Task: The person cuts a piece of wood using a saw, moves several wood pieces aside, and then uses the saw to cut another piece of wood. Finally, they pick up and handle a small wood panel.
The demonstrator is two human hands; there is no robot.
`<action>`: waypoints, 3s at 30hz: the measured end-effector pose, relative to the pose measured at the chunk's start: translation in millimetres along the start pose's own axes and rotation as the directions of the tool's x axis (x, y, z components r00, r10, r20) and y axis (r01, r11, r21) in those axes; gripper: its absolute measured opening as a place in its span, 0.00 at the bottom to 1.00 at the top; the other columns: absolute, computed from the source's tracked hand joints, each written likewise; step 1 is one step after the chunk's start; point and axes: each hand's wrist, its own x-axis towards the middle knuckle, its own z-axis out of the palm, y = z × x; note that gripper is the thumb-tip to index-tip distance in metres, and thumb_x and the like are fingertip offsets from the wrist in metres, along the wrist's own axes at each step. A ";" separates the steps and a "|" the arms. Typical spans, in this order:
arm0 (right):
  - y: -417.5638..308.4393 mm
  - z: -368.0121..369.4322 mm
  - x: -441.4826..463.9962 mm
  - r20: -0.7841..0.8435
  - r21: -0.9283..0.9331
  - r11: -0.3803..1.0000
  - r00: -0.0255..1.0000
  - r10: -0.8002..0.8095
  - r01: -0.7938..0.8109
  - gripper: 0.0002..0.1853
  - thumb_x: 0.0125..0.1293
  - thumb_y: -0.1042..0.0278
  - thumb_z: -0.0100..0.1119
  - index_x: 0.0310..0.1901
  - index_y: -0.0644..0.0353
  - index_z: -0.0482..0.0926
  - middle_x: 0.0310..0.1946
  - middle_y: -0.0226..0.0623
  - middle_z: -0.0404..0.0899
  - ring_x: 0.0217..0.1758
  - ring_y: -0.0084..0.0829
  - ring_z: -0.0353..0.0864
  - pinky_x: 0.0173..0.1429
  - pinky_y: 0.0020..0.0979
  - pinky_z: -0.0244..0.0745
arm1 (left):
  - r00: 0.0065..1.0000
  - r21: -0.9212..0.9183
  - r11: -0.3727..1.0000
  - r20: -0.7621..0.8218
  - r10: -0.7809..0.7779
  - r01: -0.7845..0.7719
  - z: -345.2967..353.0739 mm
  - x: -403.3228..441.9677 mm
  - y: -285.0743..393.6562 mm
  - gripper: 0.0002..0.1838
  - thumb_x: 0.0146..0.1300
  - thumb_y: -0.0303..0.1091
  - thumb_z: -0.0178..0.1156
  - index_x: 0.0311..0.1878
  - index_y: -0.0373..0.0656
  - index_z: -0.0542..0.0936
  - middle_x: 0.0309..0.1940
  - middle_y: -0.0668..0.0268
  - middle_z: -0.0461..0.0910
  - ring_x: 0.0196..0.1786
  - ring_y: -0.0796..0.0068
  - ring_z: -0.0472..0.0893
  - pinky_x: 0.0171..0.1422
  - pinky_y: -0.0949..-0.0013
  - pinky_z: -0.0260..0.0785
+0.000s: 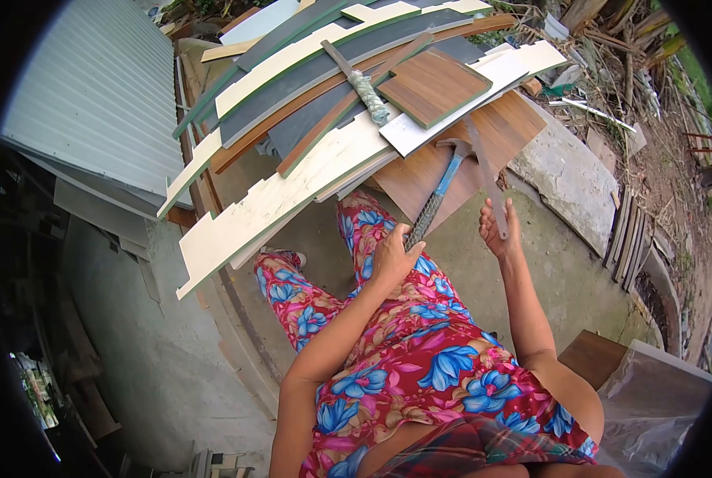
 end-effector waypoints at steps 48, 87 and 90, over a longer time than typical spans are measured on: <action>-10.7 280.7 13.3 0.573 -0.566 0.653 0.810 -0.128 0.503 0.17 0.75 0.61 0.47 0.57 0.64 0.73 0.29 0.31 0.77 0.29 0.18 0.73 0.33 0.22 0.69 | 0.792 0.400 0.878 -0.609 0.041 0.262 -211.4 -1.6 -55.5 0.20 0.57 0.30 0.69 0.48 0.42 0.70 0.34 0.46 0.81 0.41 0.41 0.81 0.44 0.48 0.70; 120.5 278.6 -66.4 0.826 -0.491 -0.252 0.538 0.170 0.834 0.33 0.69 0.76 0.48 0.74 0.39 0.62 0.35 0.60 0.78 0.36 0.58 0.81 0.42 0.54 0.74 | 0.923 0.396 0.873 -0.358 -0.140 0.286 -196.7 -25.6 -56.8 0.22 0.64 0.47 0.64 0.51 0.39 0.78 0.36 0.41 0.83 0.44 0.37 0.82 0.47 0.42 0.73; 133.6 302.0 -60.4 0.766 -0.543 -0.306 0.610 0.201 0.782 0.33 0.68 0.77 0.48 0.75 0.41 0.61 0.35 0.62 0.78 0.36 0.59 0.81 0.42 0.54 0.74 | 0.919 0.383 0.874 -0.361 -0.158 0.300 -200.2 -27.1 -51.5 0.22 0.64 0.48 0.63 0.50 0.39 0.78 0.37 0.41 0.83 0.45 0.37 0.82 0.48 0.42 0.72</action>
